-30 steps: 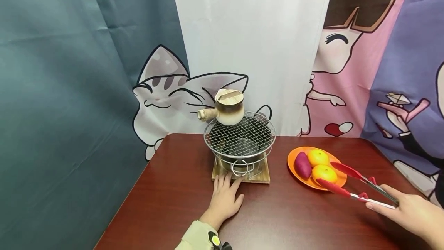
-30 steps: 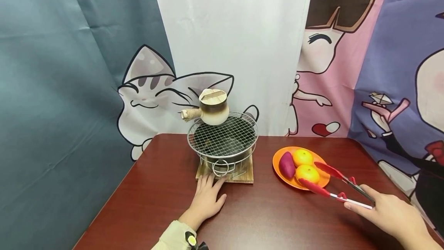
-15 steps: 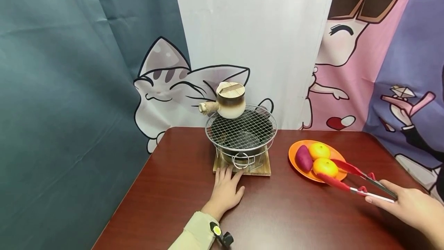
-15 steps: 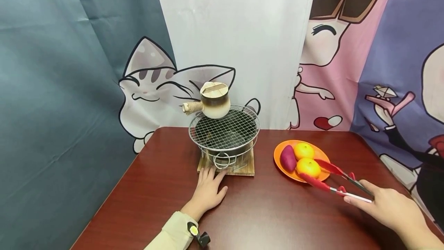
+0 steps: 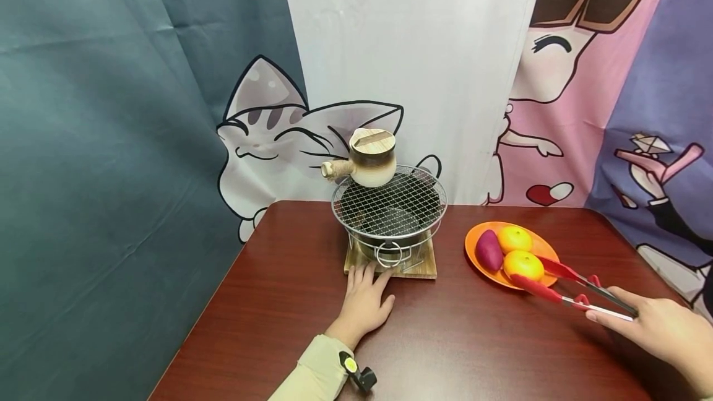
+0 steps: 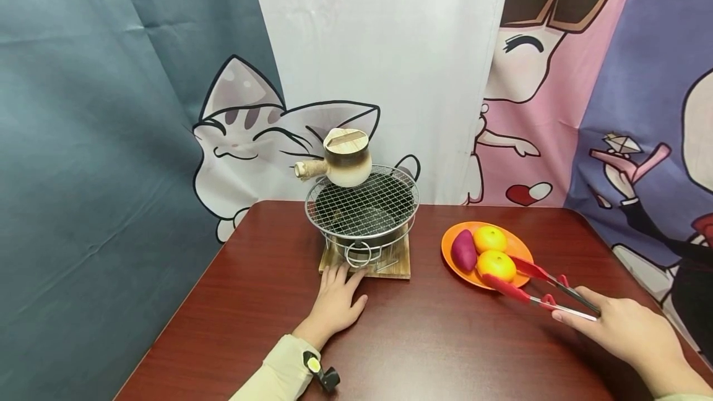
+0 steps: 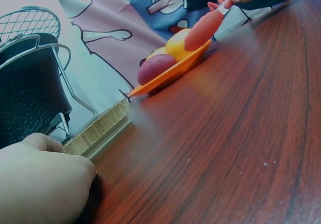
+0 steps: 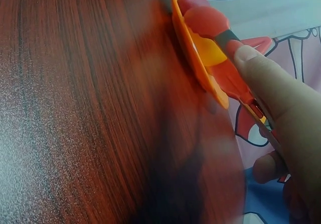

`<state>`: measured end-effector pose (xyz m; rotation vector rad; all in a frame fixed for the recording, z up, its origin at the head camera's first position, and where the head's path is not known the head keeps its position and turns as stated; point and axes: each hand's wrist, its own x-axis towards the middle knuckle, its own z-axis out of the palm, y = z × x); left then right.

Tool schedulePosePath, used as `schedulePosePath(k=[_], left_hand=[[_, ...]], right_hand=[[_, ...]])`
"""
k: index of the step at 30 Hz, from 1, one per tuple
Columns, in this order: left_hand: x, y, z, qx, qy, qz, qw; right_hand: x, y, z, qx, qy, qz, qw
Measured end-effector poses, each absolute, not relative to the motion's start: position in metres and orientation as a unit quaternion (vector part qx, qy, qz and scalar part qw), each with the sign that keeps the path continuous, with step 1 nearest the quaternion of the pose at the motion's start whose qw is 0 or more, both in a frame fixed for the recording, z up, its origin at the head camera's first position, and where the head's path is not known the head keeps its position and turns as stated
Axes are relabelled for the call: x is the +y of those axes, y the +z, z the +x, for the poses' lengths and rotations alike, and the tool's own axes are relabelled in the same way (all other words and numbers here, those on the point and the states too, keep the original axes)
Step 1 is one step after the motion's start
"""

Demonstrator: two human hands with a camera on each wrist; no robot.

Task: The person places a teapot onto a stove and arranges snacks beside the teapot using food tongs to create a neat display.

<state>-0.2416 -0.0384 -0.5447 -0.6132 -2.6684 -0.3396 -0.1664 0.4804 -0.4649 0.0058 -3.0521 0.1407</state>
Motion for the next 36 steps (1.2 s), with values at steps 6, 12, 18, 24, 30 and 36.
schedulePosePath(k=[6,12,18,24,30,36], left_hand=[[-0.039,-0.545,-0.242,-0.951,-0.117,-0.215,0.186],[-0.039,-0.544,-0.243,-0.951,-0.119,-0.215,0.187],[-0.039,-0.544,-0.242,-0.95,-0.12,-0.216,0.19],[-0.038,-0.545,-0.242,-0.95,-0.118,-0.216,0.19],[-0.039,-0.544,-0.241,-0.949,-0.12,-0.217,0.193],[-0.039,-0.544,-0.241,-0.95,-0.114,-0.217,0.193]], right_hand=[[0.481,-0.462,-0.166,-0.998,0.045,-0.004,0.041],[0.482,-0.455,-0.169,-0.997,0.043,0.003,0.064],[0.478,-0.446,-0.167,-0.996,0.046,0.004,0.08],[0.474,-0.432,-0.171,-0.998,0.03,-0.009,0.057],[0.47,-0.42,-0.178,-0.997,0.032,-0.009,0.064],[0.465,-0.412,-0.187,-0.997,0.017,-0.003,0.074]])
